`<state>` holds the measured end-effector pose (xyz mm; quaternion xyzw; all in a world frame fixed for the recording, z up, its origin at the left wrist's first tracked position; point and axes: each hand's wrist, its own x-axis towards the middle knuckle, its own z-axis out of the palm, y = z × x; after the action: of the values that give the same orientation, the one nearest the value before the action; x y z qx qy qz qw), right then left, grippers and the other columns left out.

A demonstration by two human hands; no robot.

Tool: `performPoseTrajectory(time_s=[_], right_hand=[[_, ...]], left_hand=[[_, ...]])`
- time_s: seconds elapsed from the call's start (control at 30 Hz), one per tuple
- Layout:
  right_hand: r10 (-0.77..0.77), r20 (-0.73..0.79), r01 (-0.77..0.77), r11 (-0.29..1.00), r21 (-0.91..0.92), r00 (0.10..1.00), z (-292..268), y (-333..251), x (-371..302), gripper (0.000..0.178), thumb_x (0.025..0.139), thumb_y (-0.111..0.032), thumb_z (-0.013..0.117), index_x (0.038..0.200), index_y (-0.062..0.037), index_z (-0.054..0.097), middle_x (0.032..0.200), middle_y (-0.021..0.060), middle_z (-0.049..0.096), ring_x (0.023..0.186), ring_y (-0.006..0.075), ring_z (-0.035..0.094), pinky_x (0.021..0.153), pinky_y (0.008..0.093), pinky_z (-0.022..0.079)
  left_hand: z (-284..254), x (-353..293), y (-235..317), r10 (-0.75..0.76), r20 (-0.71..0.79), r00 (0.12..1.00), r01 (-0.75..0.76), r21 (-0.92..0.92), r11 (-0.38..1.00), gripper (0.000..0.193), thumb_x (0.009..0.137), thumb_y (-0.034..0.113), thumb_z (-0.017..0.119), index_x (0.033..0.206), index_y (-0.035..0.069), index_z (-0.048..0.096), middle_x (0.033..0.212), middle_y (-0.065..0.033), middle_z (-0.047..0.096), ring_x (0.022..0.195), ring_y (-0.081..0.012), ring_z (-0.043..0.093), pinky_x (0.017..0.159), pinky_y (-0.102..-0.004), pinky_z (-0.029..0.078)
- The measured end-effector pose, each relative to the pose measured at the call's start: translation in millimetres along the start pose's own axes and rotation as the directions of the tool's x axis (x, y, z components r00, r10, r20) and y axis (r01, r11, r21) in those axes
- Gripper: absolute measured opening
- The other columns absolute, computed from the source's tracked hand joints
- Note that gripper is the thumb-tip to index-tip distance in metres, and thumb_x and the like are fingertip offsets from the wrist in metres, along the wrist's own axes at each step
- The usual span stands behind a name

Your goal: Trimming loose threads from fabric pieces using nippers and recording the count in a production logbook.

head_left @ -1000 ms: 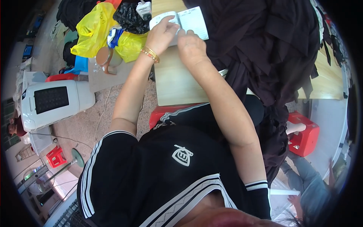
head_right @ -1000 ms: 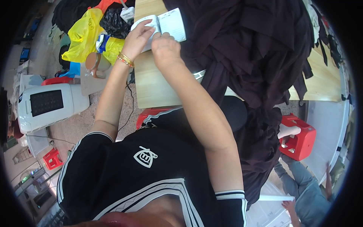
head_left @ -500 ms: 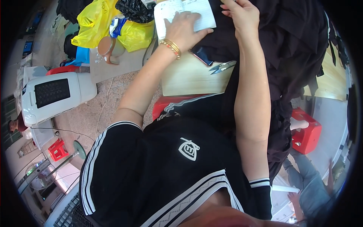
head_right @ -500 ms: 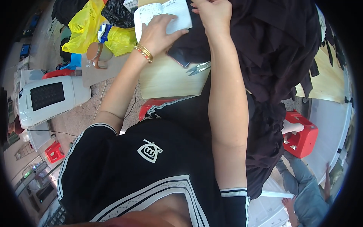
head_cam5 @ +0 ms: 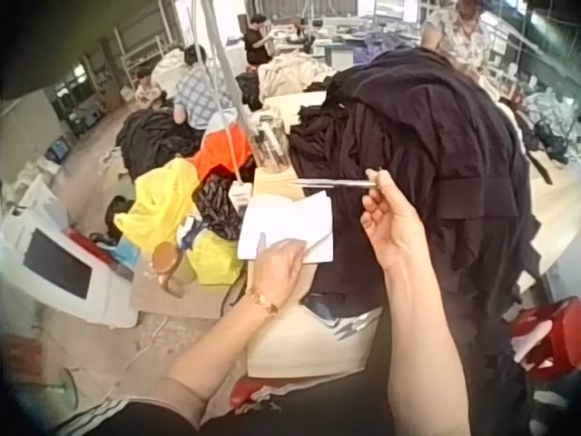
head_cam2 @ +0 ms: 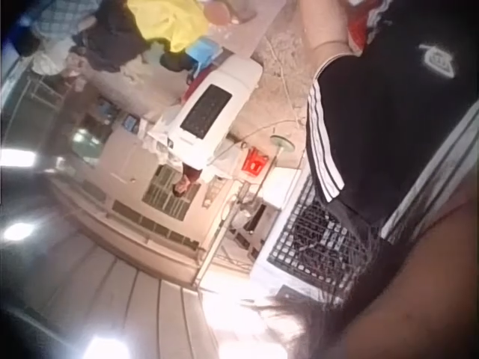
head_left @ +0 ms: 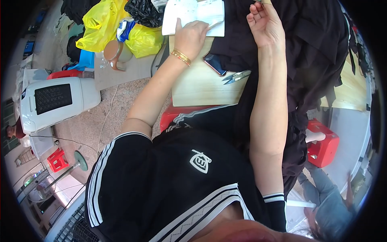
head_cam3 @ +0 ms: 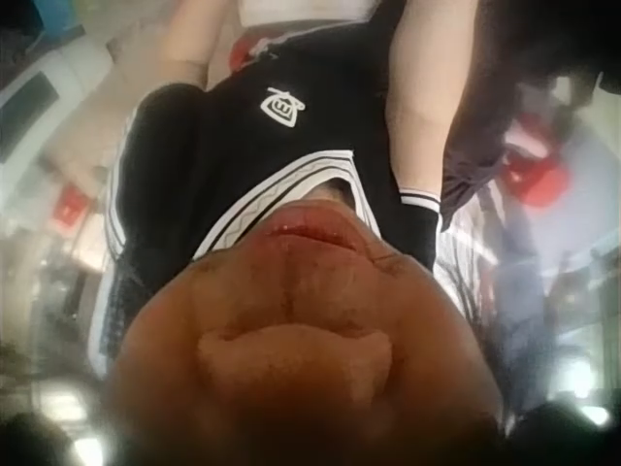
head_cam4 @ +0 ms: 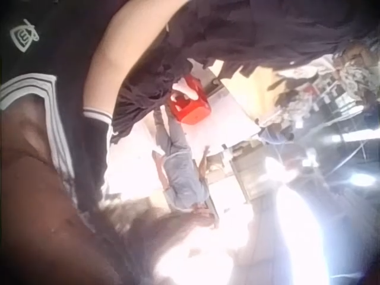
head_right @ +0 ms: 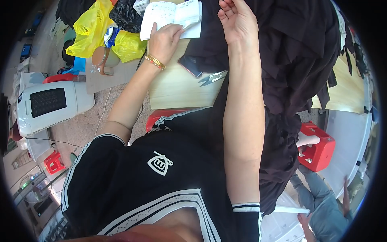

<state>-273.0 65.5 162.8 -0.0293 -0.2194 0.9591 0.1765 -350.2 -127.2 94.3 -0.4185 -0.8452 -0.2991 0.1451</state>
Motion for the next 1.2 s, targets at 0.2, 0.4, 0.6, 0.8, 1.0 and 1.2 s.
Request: performPoseTrajectory(time_s=[0.2, 0.4, 0.6, 0.8, 1.0, 1.2], right_hand=[[-0.177, -0.259, 0.109, 0.960, -0.257, 0.950, 25.2, 3.2, -8.7, 0.028, 0.090, -0.032, 0.065, 0.104, -0.0083, 0.066, 0.080, -0.0011, 0.064, 0.081, 0.0138, 0.064, 0.074, 0.0274, 0.052], [-0.215, -0.184, 0.112, 0.886, -0.450, 0.959, 21.1, 9.1, -7.9, 0.029, 0.095, -0.025, 0.054, 0.106, -0.0012, 0.067, 0.067, -0.0033, 0.052, 0.048, 0.0048, 0.043, 0.049, 0.0211, 0.039], [-0.070, -0.241, -0.214, 0.265, -0.940, 0.968, 16.3, 44.7, -15.0, 0.029, 0.093, -0.024, 0.053, 0.105, 0.0001, 0.065, 0.063, -0.0014, 0.049, 0.045, 0.0057, 0.039, 0.042, 0.0226, 0.033], [-0.011, -0.332, -0.331, -0.101, -0.938, 0.943, 2.6, 46.7, -9.8, 0.044, 0.091, -0.039, 0.046, 0.090, 0.0016, 0.064, 0.067, 0.0068, 0.058, 0.052, 0.0165, 0.051, 0.052, 0.0310, 0.042], [0.026, -0.423, -0.418, -0.104, -0.902, 0.906, 8.7, 44.6, -11.9, 0.051, 0.088, -0.044, 0.045, 0.104, -0.0013, 0.066, 0.078, 0.0109, 0.067, 0.062, 0.0226, 0.061, 0.065, 0.0349, 0.049], [-0.014, -0.234, -0.231, -0.229, -0.946, 0.972, -9.3, 50.1, -13.6, 0.047, 0.080, -0.032, 0.060, 0.117, -0.0036, 0.064, 0.083, 0.0137, 0.068, 0.069, 0.0213, 0.065, 0.072, 0.0334, 0.051]], left_hand=[[-6.4, 3.0, -15.2, -0.113, 0.003, 0.994, 0.112, -0.167, 0.980, 0.017, 0.078, 0.022, 0.075, 0.081, 0.006, 0.071, 0.079, -0.0056, 0.070, 0.069, -0.0198, 0.065, 0.091, -0.0445, 0.044], [-8.4, 6.0, -24.0, -0.369, 0.210, 0.906, 0.422, -0.544, 0.725, 0.024, 0.069, 0.026, 0.081, 0.075, 0.004, 0.072, 0.071, -0.0093, 0.069, 0.064, -0.0170, 0.064, 0.073, -0.0290, 0.050], [-13.2, 0.1, -18.9, -0.308, 0.212, 0.928, 0.373, -0.556, 0.743, 0.023, 0.070, 0.021, 0.081, 0.076, 0.002, 0.071, 0.074, -0.0073, 0.070, 0.067, -0.0123, 0.063, 0.066, -0.0259, 0.050], [-15.7, -10.6, -23.8, -0.332, 0.267, 0.905, 0.423, -0.665, 0.616, 0.018, 0.073, 0.018, 0.080, 0.076, 0.002, 0.070, 0.081, -0.0037, 0.071, 0.072, -0.0088, 0.061, 0.068, -0.0244, 0.050], [-15.5, -19.4, -41.6, -0.419, 0.206, 0.884, 0.420, -0.744, 0.520, 0.015, 0.077, 0.013, 0.077, 0.079, 0.003, 0.065, 0.078, 0.0000, 0.066, 0.069, -0.0032, 0.056, 0.063, -0.0187, 0.046], [-17.2, -28.4, -41.6, -0.454, 0.072, 0.888, 0.339, -0.769, 0.542, 0.018, 0.078, 0.011, 0.072, 0.089, -0.002, 0.065, 0.081, -0.0026, 0.068, 0.070, -0.0056, 0.059, 0.063, -0.0219, 0.047]])
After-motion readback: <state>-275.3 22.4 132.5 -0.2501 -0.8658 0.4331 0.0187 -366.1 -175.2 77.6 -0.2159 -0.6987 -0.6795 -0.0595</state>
